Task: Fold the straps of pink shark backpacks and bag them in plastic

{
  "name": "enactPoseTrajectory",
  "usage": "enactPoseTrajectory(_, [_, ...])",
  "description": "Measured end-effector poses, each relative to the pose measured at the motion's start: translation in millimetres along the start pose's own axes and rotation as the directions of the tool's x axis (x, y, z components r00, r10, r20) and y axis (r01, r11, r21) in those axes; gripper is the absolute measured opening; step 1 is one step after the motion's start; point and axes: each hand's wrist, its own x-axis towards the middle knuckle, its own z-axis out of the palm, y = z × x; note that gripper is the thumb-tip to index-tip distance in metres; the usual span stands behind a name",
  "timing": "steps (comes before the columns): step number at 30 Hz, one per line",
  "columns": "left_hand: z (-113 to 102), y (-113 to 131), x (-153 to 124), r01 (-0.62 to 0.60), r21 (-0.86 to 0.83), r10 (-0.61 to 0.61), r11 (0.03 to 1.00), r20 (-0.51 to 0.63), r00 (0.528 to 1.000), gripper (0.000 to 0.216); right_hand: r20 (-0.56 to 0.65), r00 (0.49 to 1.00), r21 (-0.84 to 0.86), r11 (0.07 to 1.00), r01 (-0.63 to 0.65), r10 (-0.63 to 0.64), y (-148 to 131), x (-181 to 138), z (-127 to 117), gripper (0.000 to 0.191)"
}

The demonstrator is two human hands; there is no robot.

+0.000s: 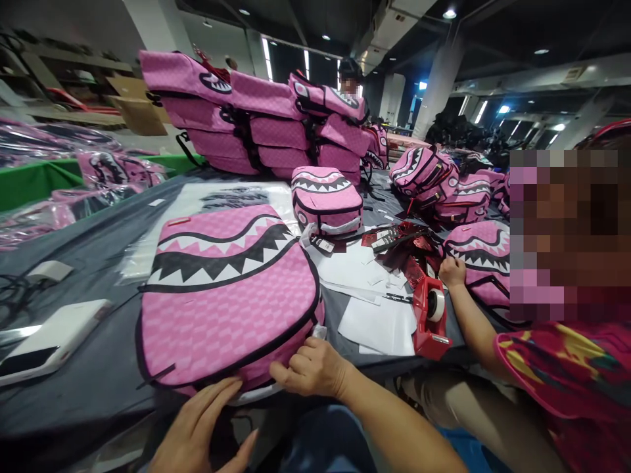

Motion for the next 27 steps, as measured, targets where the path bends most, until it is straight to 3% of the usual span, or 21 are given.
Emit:
enactPoseTrajectory(2, [5,10,15,0.108,-0.183,-0.08,0.977,0.156,0.984,0.05,-0.011,1.0,0.005,1.0,-0.005,0.005,0,-5,4,0.02])
enactPoseTrajectory(4, [18,7,33,0.236,-0.374,-0.095,0.897,0.357,0.929,0.045,0.034,0.999,0.026,0.999,-0.031,0.031,-1,-12,8,0.02])
enactPoseTrajectory(7, [42,-7,58,0.44,-0.592,0.016,0.675,0.607,0.794,0.052,0.147,0.987,0.086,0.993,-0.075,0.062,-1,-24,14,0.023])
enactPoseTrajectory(8, [48,-10,63,0.522,-0.611,0.061,0.595,0.682,0.728,0.056,0.168,0.984,0.099,0.992,-0.083,0.065,0,-27,15,0.024])
enactPoseTrajectory(10, [53,-10,68,0.692,-0.563,0.086,0.452,0.8,0.594,0.06,0.199,0.978,0.115,0.99,-0.081,0.057,3,-30,16,0.022])
enactPoseTrajectory(12, [46,-6,68,0.789,-0.513,0.071,0.338,0.85,0.523,0.061,0.228,0.97,0.127,0.985,-0.117,0.086,8,-28,11,0.018])
enactPoseTrajectory(14, [34,-2,68,0.819,-0.484,0.017,0.307,0.863,0.504,0.057,0.229,0.956,0.132,0.968,-0.215,0.181,9,-25,-1,0.021])
enactPoseTrajectory(16, [21,1,70,0.822,-0.442,0.008,0.358,0.882,0.471,0.054,0.169,0.916,0.095,0.919,-0.384,0.365,2,-24,-17,0.038])
enactPoseTrajectory(18, [13,3,73,0.823,-0.376,-0.002,0.425,0.909,0.416,0.058,0.061,0.796,0.022,0.797,-0.604,0.602,-15,-26,-28,0.062])
enactPoseTrajectory(20, [11,4,73,0.808,-0.356,-0.022,0.47,0.91,0.414,0.065,-0.006,0.677,-0.036,0.676,-0.736,0.736,-39,-30,-26,0.083])
enactPoseTrajectory(24, [21,0,58,0.825,-0.384,-0.019,0.415,0.903,0.43,0.067,0.097,0.632,-0.036,0.637,-0.77,0.769,-70,-35,21,0.101])
enactPoseTrajectory(27, [27,-5,48,0.838,-0.411,-0.028,0.358,0.893,0.45,0.066,0.188,0.505,-0.009,0.516,-0.857,0.842,-56,-36,57,0.106])
